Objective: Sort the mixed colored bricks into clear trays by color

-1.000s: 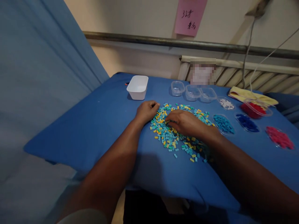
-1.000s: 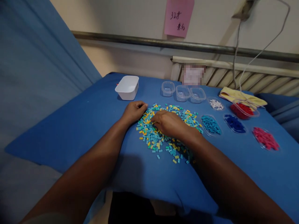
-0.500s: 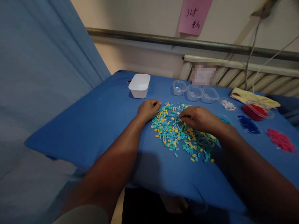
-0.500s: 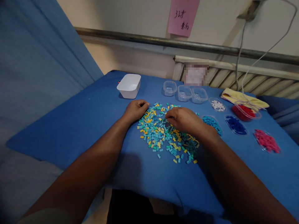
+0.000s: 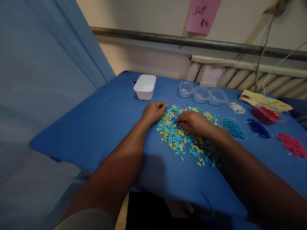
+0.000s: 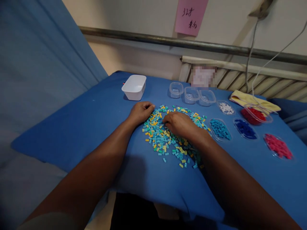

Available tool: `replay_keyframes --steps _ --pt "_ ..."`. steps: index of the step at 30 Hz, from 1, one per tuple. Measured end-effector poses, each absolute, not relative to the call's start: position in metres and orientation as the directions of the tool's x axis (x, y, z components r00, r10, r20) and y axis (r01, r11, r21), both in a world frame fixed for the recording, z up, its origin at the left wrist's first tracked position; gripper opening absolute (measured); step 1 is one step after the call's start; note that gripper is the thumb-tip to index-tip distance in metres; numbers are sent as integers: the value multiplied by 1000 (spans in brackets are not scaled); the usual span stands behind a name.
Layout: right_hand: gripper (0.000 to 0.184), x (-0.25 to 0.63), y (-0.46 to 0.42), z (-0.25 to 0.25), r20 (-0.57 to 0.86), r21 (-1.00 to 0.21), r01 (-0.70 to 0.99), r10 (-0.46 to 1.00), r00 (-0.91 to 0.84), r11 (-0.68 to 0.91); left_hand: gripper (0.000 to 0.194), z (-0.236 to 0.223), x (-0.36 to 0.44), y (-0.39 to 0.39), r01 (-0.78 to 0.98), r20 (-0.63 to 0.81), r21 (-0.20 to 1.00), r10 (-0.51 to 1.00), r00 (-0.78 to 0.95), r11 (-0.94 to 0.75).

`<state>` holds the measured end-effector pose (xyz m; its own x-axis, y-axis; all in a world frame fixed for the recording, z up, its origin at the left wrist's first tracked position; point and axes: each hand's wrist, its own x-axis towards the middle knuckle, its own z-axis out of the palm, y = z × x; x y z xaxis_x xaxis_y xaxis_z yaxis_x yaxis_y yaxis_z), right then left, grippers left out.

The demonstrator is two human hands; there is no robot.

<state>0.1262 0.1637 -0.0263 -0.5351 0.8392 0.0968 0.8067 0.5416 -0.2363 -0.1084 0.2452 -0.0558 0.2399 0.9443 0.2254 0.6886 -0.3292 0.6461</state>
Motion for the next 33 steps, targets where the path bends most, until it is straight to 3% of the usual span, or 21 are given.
replay_keyframes --steps 7,13,21,26,33 --pt "31 124 163 -25 91 -220 842 869 -486 493 36 -59 -109 247 678 231 656 944 236 -330" --pt "28 120 151 -18 112 -299 735 787 -607 609 35 -58 -109 246 674 244 655 940 240 -342" --pt "21 111 150 -18 -2 -168 823 835 -551 543 34 -60 -109 246 683 248 644 939 238 -343" --pt "21 112 148 -17 -33 -161 852 860 -510 499 33 -62 -110 247 670 263 652 935 240 -355" --pt "20 113 154 -7 156 -237 859 890 -428 454 34 -58 -109 245 676 242 647 936 255 -352"
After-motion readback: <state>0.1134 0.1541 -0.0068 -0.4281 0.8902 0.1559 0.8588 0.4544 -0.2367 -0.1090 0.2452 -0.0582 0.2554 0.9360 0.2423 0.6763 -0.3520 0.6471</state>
